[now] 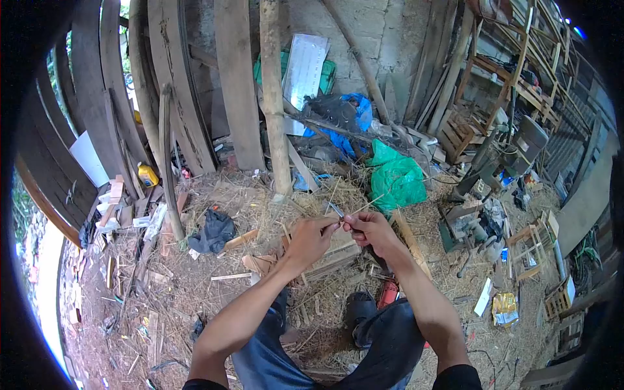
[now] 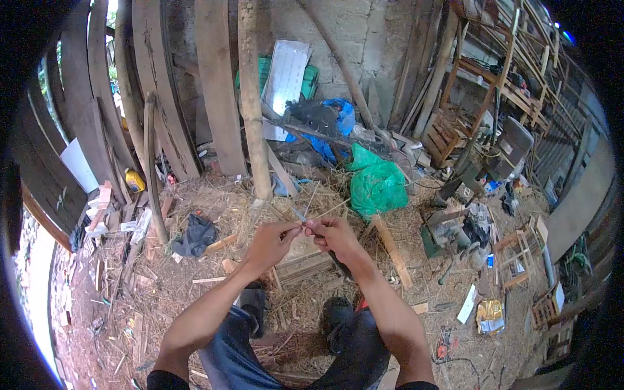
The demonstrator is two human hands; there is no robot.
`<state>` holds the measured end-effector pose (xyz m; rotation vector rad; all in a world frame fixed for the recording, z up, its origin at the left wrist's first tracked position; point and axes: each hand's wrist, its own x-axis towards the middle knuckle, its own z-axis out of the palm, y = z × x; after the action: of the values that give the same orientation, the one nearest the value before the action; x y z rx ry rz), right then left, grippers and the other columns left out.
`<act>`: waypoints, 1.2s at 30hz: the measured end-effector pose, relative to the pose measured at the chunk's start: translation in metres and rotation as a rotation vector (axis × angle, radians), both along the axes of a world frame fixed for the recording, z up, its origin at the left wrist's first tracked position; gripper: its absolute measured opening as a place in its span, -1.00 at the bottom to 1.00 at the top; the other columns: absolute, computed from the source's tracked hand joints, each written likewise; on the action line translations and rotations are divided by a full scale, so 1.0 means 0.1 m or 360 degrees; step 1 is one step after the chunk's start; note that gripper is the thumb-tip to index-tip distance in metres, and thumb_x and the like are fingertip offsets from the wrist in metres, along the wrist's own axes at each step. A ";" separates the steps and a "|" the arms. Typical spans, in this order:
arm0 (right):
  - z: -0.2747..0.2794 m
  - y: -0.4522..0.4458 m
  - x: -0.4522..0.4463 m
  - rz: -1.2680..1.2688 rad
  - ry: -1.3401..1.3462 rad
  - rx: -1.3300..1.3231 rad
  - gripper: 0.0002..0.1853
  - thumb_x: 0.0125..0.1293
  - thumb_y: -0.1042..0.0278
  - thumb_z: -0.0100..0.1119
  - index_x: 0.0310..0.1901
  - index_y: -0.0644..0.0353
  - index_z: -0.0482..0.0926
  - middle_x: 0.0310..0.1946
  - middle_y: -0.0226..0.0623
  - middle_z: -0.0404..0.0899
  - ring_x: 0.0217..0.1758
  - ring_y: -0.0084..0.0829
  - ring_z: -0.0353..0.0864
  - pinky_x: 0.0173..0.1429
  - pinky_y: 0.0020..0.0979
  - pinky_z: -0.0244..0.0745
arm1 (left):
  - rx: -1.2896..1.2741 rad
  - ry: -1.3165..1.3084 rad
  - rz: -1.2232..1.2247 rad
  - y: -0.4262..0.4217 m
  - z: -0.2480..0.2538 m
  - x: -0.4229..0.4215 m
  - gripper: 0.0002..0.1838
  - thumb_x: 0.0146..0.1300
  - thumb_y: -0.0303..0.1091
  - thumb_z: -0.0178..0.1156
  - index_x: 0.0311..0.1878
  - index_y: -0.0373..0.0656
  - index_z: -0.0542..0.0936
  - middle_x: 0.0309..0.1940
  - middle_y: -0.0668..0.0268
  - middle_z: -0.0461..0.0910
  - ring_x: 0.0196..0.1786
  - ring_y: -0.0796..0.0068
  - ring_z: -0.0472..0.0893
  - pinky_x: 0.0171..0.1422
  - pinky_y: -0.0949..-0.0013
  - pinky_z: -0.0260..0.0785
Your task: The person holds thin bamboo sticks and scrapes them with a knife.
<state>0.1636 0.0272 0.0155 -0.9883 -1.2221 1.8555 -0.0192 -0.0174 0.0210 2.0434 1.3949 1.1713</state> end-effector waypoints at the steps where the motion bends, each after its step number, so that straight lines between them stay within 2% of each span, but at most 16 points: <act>1: -0.01 0.01 0.00 0.0004 -0.0014 -0.0009 -0.79 0.33 0.28 0.13 -0.36 0.26 0.54 -0.50 -0.48 0.46 -0.62 -0.73 0.16 -0.60 -0.61 0.01 | -0.0009 -0.0014 0.0004 0.00 -0.01 0.00 -0.81 0.22 -0.37 0.15 -0.18 -0.22 0.64 -0.38 0.05 0.62 -0.39 0.08 0.59 -0.26 0.24 0.38; 4: -0.04 0.03 0.01 -0.0033 -0.0020 0.0010 -0.78 0.33 0.27 0.13 -0.38 0.24 0.54 -0.50 -0.49 0.47 -0.62 -0.73 0.18 -0.59 -0.62 0.02 | -0.0106 -0.0001 0.0017 0.00 -0.02 0.01 -0.82 0.21 -0.37 0.15 -0.18 -0.21 0.65 -0.37 0.03 0.62 -0.34 0.04 0.60 -0.23 0.21 0.40; 7: -0.05 0.06 0.07 -0.0080 -0.0246 0.0036 -0.79 0.33 0.27 0.13 -0.37 0.23 0.54 -0.49 -0.50 0.48 -0.62 -0.74 0.19 -0.59 -0.63 0.03 | -0.0118 0.0041 -0.0017 -0.01 -0.03 -0.01 -0.82 0.20 -0.37 0.16 -0.19 -0.21 0.65 -0.37 0.03 0.62 -0.31 0.04 0.61 -0.21 0.20 0.41; 9: -0.09 0.15 0.25 -0.0284 -0.0048 0.0073 -0.80 0.32 0.27 0.14 -0.34 0.24 0.54 -0.50 -0.51 0.46 -0.62 -0.75 0.19 -0.59 -0.63 0.03 | 0.0063 -0.0142 -0.0054 -0.02 -0.07 -0.05 -0.90 0.17 -0.45 0.12 -0.31 -0.27 0.58 -0.53 -0.07 0.48 -0.46 -0.09 0.47 -0.36 0.10 0.30; 10: -0.07 0.18 0.32 -0.0367 -0.0083 0.0052 -0.80 0.32 0.29 0.13 -0.29 0.27 0.54 -0.50 -0.52 0.46 -0.62 -0.75 0.20 -0.59 -0.64 0.03 | 0.0070 -0.0141 -0.0051 -0.01 -0.08 -0.09 -0.90 0.17 -0.45 0.12 -0.31 -0.27 0.58 -0.53 -0.07 0.48 -0.46 -0.09 0.47 -0.36 0.10 0.30; 12: -0.06 0.19 0.41 -0.0346 -0.0051 0.0014 -0.80 0.33 0.30 0.13 -0.28 0.29 0.54 -0.50 -0.52 0.46 -0.61 -0.75 0.20 -0.60 -0.64 0.03 | -0.0189 0.0080 -0.0143 0.01 -0.10 -0.15 -0.83 0.20 -0.36 0.17 -0.20 -0.18 0.65 -0.37 0.05 0.62 -0.36 0.07 0.60 -0.23 0.20 0.41; 19: 0.00 0.03 0.23 -0.0295 -0.0055 0.0020 -0.82 0.35 0.34 0.08 -0.26 0.30 0.54 -0.51 -0.50 0.45 -0.60 -0.74 0.17 -0.58 -0.64 0.01 | -0.0216 0.0071 -0.0051 0.05 -0.08 -0.11 -0.81 0.18 -0.33 0.20 -0.20 -0.19 0.65 -0.40 0.03 0.61 -0.42 0.10 0.58 -0.28 0.23 0.39; 23: -0.02 -0.04 -0.05 -0.0151 0.0010 0.0070 -0.83 0.38 0.34 0.01 -0.27 0.26 0.51 -0.50 -0.51 0.42 -0.62 -0.73 0.15 -0.58 -0.63 0.05 | -0.0003 -0.0088 -0.0012 0.10 -0.11 -0.01 -0.82 0.18 -0.33 0.20 -0.22 -0.21 0.65 -0.44 0.03 0.60 -0.47 0.12 0.56 -0.34 0.26 0.37; 25: -0.03 0.02 0.09 -0.0186 0.0058 0.0074 -0.82 0.38 0.32 0.02 -0.26 0.27 0.50 -0.52 -0.54 0.38 -0.61 -0.75 0.15 -0.58 -0.66 0.02 | 0.0047 -0.0115 -0.0014 0.06 -0.10 -0.03 -0.82 0.18 -0.33 0.20 -0.22 -0.21 0.65 -0.46 0.03 0.60 -0.48 0.13 0.56 -0.35 0.26 0.36; 28: -0.15 0.20 0.39 -0.0395 0.0135 -0.0023 -0.84 0.35 0.37 0.06 -0.18 0.28 0.52 -0.48 -0.53 0.46 -0.61 -0.73 0.19 -0.60 -0.65 0.01 | 0.0043 -0.0135 -0.0041 0.02 -0.09 -0.07 -0.82 0.18 -0.33 0.20 -0.23 -0.21 0.65 -0.47 0.07 0.61 -0.50 0.18 0.55 -0.37 0.27 0.34; 30: -0.14 0.22 0.53 -0.0393 0.0075 -0.0020 -0.85 0.35 0.39 0.04 -0.19 0.28 0.52 -0.48 -0.53 0.46 -0.61 -0.73 0.19 -0.60 -0.65 0.01 | -0.0059 -0.0090 -0.0141 0.02 -0.11 -0.13 -0.82 0.20 -0.32 0.18 -0.24 -0.19 0.66 -0.47 0.11 0.62 -0.52 0.22 0.55 -0.36 0.28 0.35; 33: -0.21 0.28 0.63 -0.0445 0.0056 -0.0053 -0.86 0.35 0.43 0.01 -0.18 0.29 0.52 -0.49 -0.50 0.45 -0.63 -0.72 0.17 -0.61 -0.65 0.00 | -0.0001 -0.0036 -0.0171 0.03 -0.17 -0.09 -0.83 0.23 -0.33 0.15 -0.24 -0.18 0.66 -0.45 0.15 0.63 -0.50 0.26 0.57 -0.34 0.31 0.37; 35: -0.48 0.56 1.00 -0.0785 0.0177 -0.0045 -0.85 0.34 0.43 0.01 -0.17 0.31 0.51 -0.50 -0.49 0.42 -0.65 -0.72 0.15 -0.63 -0.65 -0.01 | -0.0140 0.0014 -0.0096 0.00 -0.11 -0.20 -0.83 0.24 -0.33 0.14 -0.23 -0.18 0.65 -0.43 0.15 0.64 -0.47 0.28 0.58 -0.32 0.32 0.37; 36: -0.41 0.57 1.16 -0.0847 0.0311 -0.0053 -0.83 0.34 0.39 0.05 -0.17 0.32 0.51 -0.50 -0.47 0.42 -0.65 -0.72 0.15 -0.63 -0.66 0.00 | -0.0277 0.0068 -0.0008 -0.01 -0.09 -0.27 -0.83 0.25 -0.33 0.13 -0.22 -0.18 0.64 -0.41 0.16 0.64 -0.44 0.30 0.59 -0.29 0.32 0.38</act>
<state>0.2797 0.0842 -0.0256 -1.0046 -0.7242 1.5083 -0.0464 -0.0180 0.0122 1.9596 1.4567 0.9728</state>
